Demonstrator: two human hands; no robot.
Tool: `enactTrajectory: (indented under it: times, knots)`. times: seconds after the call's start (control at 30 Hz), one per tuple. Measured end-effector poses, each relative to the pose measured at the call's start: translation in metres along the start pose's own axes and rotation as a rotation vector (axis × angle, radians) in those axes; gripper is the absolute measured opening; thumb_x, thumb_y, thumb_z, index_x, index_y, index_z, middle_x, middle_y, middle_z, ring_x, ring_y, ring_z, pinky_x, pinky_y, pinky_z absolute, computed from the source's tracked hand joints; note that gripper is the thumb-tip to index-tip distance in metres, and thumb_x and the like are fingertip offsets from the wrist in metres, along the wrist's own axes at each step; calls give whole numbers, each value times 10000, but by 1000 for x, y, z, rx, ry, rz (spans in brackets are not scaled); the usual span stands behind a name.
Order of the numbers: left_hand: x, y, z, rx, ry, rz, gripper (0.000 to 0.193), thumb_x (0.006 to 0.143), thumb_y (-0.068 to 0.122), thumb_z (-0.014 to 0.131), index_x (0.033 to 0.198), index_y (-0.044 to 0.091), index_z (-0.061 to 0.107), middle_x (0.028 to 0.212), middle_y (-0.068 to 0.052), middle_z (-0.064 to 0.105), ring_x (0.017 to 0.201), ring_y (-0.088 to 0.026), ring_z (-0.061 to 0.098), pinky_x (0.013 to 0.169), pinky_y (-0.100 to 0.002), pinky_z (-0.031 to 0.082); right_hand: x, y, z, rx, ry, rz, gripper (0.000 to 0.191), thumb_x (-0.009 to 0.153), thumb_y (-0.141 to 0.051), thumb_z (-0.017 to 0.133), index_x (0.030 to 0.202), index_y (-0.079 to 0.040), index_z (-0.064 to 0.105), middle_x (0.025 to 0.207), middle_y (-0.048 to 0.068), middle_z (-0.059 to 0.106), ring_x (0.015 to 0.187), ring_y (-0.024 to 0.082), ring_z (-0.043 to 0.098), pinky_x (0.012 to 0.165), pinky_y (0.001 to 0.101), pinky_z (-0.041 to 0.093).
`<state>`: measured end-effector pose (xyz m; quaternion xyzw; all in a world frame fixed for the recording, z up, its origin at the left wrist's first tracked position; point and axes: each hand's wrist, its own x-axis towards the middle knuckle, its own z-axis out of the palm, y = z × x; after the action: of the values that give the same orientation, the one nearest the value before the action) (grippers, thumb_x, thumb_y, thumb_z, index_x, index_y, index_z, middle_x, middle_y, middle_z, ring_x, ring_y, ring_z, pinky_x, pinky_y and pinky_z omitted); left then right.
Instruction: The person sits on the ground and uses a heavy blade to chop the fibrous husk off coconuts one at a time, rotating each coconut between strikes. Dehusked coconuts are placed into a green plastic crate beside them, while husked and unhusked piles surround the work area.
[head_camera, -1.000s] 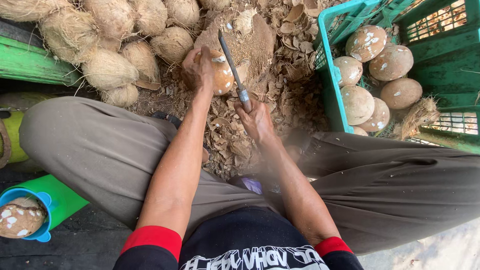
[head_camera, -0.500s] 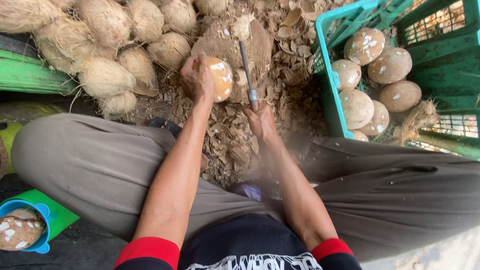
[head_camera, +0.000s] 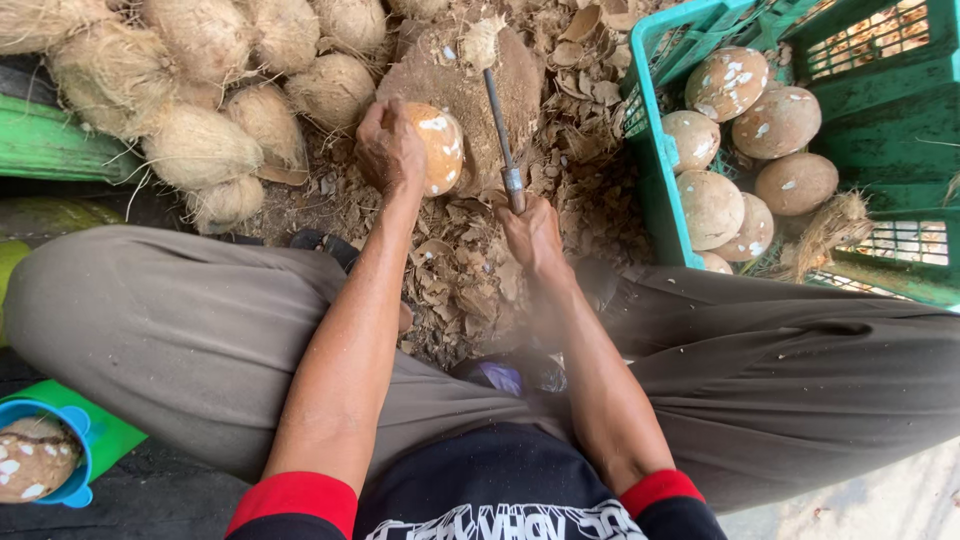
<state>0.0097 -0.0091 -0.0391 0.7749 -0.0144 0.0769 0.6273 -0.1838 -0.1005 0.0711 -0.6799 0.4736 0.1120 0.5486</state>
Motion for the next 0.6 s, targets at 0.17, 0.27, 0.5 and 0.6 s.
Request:
enactTrajectory:
  times: [0.17, 0.27, 0.5, 0.6]
  knots:
    - [-6, 23, 3, 209, -53, -220, 252, 940, 264, 559, 733, 121, 543, 678, -37, 627, 589, -138, 578, 555, -310, 478, -19, -5, 6, 96, 33, -331, 203, 962, -244, 567, 818, -107, 607, 630, 20, 541, 460, 115, 370, 413, 337, 387]
    - [-9, 32, 10, -94, -41, -217, 246, 926, 249, 577, 717, 123, 539, 669, -49, 651, 584, -143, 599, 550, -312, 485, -13, -5, 18, 31, -60, -198, 288, 979, -295, 578, 758, -111, 559, 602, 6, 526, 457, 97, 407, 420, 312, 417]
    - [-11, 40, -8, 274, -94, -243, 325, 945, 347, 544, 687, 149, 529, 656, 18, 514, 605, -124, 488, 630, -322, 440, 4, 7, 9, 4, -52, -145, 314, 957, -273, 636, 715, -92, 553, 593, 5, 484, 445, 119, 376, 393, 339, 335]
    - [-13, 50, -9, 264, -48, -254, 317, 936, 343, 575, 703, 128, 558, 680, -11, 556, 653, -140, 537, 740, -330, 427, -5, 6, 14, 43, -39, -281, 297, 972, -241, 605, 723, -90, 551, 598, 0, 503, 457, 109, 398, 400, 318, 380]
